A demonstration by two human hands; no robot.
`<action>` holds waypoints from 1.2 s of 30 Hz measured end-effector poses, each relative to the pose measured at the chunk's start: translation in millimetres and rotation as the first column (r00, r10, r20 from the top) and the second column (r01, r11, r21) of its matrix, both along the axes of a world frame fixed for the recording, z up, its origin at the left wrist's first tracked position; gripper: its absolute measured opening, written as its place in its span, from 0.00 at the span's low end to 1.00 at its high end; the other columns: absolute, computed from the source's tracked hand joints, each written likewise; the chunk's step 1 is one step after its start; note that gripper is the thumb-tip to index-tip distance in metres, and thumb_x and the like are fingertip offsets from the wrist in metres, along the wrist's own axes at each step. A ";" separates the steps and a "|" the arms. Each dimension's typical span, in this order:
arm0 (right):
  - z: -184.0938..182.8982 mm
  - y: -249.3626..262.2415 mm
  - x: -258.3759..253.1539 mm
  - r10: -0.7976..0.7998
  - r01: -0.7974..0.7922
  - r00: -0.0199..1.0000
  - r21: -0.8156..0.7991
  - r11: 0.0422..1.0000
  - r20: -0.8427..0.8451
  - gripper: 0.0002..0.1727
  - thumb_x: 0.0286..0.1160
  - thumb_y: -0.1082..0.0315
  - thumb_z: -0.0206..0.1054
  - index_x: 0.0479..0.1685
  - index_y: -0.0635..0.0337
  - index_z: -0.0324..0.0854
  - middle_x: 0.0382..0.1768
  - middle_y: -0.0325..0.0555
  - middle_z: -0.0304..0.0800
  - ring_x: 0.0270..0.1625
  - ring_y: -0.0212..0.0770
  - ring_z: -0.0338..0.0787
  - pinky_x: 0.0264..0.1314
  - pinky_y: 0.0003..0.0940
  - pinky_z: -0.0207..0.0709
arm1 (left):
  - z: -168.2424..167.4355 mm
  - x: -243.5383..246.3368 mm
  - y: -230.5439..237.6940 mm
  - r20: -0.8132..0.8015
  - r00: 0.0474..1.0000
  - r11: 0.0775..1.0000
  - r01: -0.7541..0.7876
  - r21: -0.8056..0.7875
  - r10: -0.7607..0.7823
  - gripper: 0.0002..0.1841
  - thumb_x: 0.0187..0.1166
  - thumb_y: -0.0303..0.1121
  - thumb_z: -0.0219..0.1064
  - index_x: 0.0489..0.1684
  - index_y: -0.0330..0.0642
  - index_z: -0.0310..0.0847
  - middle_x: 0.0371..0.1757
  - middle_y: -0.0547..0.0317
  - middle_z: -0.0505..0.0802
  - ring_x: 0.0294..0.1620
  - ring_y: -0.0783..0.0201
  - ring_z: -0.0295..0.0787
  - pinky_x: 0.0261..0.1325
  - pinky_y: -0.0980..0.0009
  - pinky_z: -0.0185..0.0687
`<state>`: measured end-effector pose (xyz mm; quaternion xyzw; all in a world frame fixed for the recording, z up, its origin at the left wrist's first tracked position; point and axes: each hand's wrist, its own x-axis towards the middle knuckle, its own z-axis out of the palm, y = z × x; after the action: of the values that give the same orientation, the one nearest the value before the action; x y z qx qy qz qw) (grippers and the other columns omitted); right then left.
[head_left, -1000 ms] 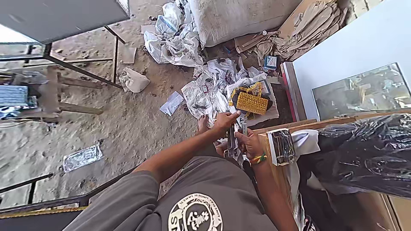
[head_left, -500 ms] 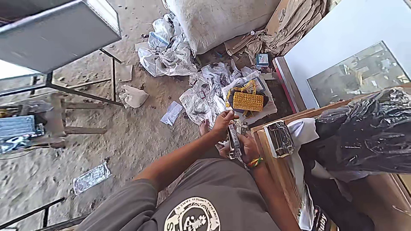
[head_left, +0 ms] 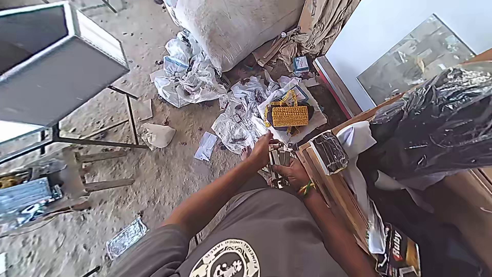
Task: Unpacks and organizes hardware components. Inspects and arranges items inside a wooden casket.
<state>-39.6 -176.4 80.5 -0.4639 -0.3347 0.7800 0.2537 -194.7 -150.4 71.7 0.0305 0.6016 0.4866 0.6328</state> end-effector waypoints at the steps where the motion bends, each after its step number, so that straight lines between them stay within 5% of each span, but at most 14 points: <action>1: -0.5 -0.5 1.3 -0.007 0.007 1.000 -0.010 1.000 0.004 0.20 0.58 0.82 0.79 0.52 0.72 0.82 0.38 0.52 0.95 0.39 0.39 0.95 0.49 0.35 0.91 | 4.8 1.3 1.8 0.069 0.995 0.994 -0.072 -0.079 0.078 0.30 0.95 0.54 0.44 0.79 0.35 0.64 0.51 0.45 0.90 0.40 0.58 0.90 0.44 0.61 0.88; 4: -3.8 -1.8 4.5 -0.001 0.002 0.999 -0.020 1.000 0.051 0.20 0.57 0.82 0.79 0.50 0.72 0.82 0.37 0.51 0.95 0.38 0.38 0.95 0.47 0.35 0.91 | 10.0 -3.9 -10.0 0.173 0.983 0.987 -0.033 -0.157 0.060 0.43 0.89 0.67 0.41 0.91 0.39 0.51 0.75 0.36 0.80 0.67 0.47 0.84 0.68 0.50 0.82; 5: -5.1 -1.4 5.3 0.012 -0.010 0.996 -0.014 1.000 0.083 0.20 0.56 0.82 0.80 0.50 0.71 0.82 0.37 0.50 0.95 0.38 0.38 0.95 0.47 0.35 0.91 | 6.2 -4.9 -19.2 0.192 0.981 0.989 0.054 -0.135 -0.028 0.46 0.86 0.71 0.40 0.89 0.37 0.55 0.76 0.37 0.80 0.71 0.47 0.82 0.71 0.48 0.79; 7: -9.4 0.2 8.1 0.054 -0.058 0.988 0.025 0.998 0.145 0.22 0.54 0.79 0.82 0.50 0.70 0.83 0.39 0.50 0.95 0.41 0.38 0.95 0.51 0.36 0.91 | -2.2 -1.6 -39.9 0.255 0.935 0.964 0.265 -0.038 -0.247 0.48 0.83 0.75 0.35 0.77 0.37 0.69 0.63 0.44 0.89 0.62 0.53 0.88 0.63 0.51 0.85; 9: -12.3 2.1 10.0 0.183 -0.222 0.932 0.095 0.970 0.312 0.23 0.54 0.70 0.85 0.50 0.68 0.83 0.41 0.49 0.94 0.44 0.38 0.94 0.55 0.39 0.89 | -9.6 2.8 -61.2 0.382 0.821 0.906 0.394 0.157 -0.424 0.43 0.85 0.71 0.33 0.80 0.43 0.68 0.63 0.52 0.91 0.64 0.59 0.88 0.69 0.55 0.85; 13: 1.6 7.8 7.0 0.391 -0.548 0.722 0.127 0.827 0.571 0.27 0.64 0.64 0.78 0.62 0.71 0.82 0.55 0.66 0.90 0.60 0.61 0.89 0.67 0.63 0.78 | -27.9 20.1 -72.9 0.273 0.912 0.951 0.307 0.042 -0.306 0.18 0.91 0.44 0.53 0.59 0.39 0.80 0.43 0.53 0.94 0.45 0.61 0.92 0.52 0.57 0.89; 18: 13.5 8.4 2.7 0.443 -0.593 0.613 0.010 0.805 0.655 0.37 0.68 0.64 0.75 0.78 0.70 0.67 0.72 0.71 0.77 0.70 0.69 0.83 0.65 0.68 0.78 | -22.5 29.1 -68.5 0.132 0.910 0.918 0.380 0.111 -0.392 0.19 0.92 0.38 0.38 0.58 0.46 0.77 0.44 0.66 0.94 0.48 0.73 0.92 0.56 0.69 0.90; 23: 13.7 5.3 8.9 0.409 -0.590 0.641 0.076 0.804 0.649 0.43 0.62 0.55 0.82 0.73 0.75 0.71 0.72 0.75 0.72 0.70 0.69 0.80 0.66 0.63 0.79 | -11.5 35.7 -51.8 0.212 0.892 0.917 0.388 0.096 -0.399 0.24 0.96 0.42 0.32 0.56 0.51 0.79 0.43 0.67 0.96 0.46 0.74 0.94 0.51 0.71 0.92; 26: 24.6 -2.3 35.4 0.342 -0.613 0.669 0.229 0.756 0.660 0.33 0.69 0.54 0.79 0.63 0.74 0.80 0.67 0.71 0.78 0.71 0.67 0.80 0.68 0.61 0.77 | -28.7 37.7 -42.4 0.355 0.871 0.940 0.312 0.136 -0.340 0.22 0.95 0.42 0.38 0.52 0.48 0.82 0.47 0.60 0.96 0.51 0.66 0.95 0.56 0.63 0.92; 29: 47.1 -34.6 98.4 -0.130 -0.326 0.729 0.508 0.797 0.672 0.22 0.74 0.56 0.74 0.55 0.66 0.90 0.57 0.61 0.91 0.67 0.57 0.87 0.73 0.54 0.76 | -31.9 46.4 -34.1 0.301 0.923 0.971 0.226 0.078 -0.239 0.18 0.95 0.40 0.43 0.46 0.49 0.82 0.44 0.61 0.97 0.48 0.63 0.96 0.52 0.60 0.93; 30: 54.3 -48.1 125.7 -0.364 -0.164 0.660 0.599 0.783 0.657 0.21 0.71 0.57 0.76 0.55 0.63 0.91 0.55 0.57 0.93 0.64 0.52 0.89 0.72 0.49 0.79 | -32.2 43.6 -32.9 0.220 0.946 0.971 0.231 0.055 -0.237 0.17 0.95 0.39 0.45 0.46 0.48 0.82 0.41 0.62 0.96 0.43 0.64 0.95 0.47 0.63 0.93; 32: 66.5 -67.9 197.9 -0.574 -0.035 0.320 0.615 0.788 0.754 0.34 0.60 0.48 0.83 0.65 0.58 0.86 0.61 0.57 0.89 0.67 0.53 0.87 0.72 0.52 0.80 | -33.5 34.2 -29.3 0.103 0.966 0.971 0.239 0.001 -0.237 0.13 0.94 0.36 0.50 0.48 0.43 0.81 0.36 0.60 0.95 0.36 0.65 0.94 0.41 0.65 0.93; 34: 62.7 -94.6 284.6 -0.491 -0.022 0.022 0.491 0.871 0.871 0.57 0.48 0.33 0.84 0.82 0.58 0.72 0.76 0.69 0.75 0.78 0.69 0.75 0.75 0.70 0.71 | -38.2 23.8 -29.1 0.073 0.971 0.972 0.229 -0.043 -0.226 0.10 0.92 0.33 0.54 0.50 0.38 0.80 0.38 0.55 0.94 0.36 0.62 0.94 0.41 0.64 0.93; 36: 40.5 -128.6 358.1 -0.302 0.063 -0.119 0.311 0.948 0.946 0.73 0.37 0.26 0.83 0.90 0.60 0.59 0.82 0.80 0.60 0.82 0.82 0.63 0.73 0.83 0.61 | -44.8 17.6 -30.8 0.079 0.974 0.973 0.218 -0.077 -0.212 0.10 0.90 0.31 0.56 0.53 0.35 0.79 0.41 0.51 0.95 0.36 0.59 0.94 0.41 0.62 0.94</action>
<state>318.4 -305.0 121.1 -0.9047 -0.4060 0.1104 0.0670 -177.1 -181.2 26.9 0.0516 0.5922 0.3899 0.7033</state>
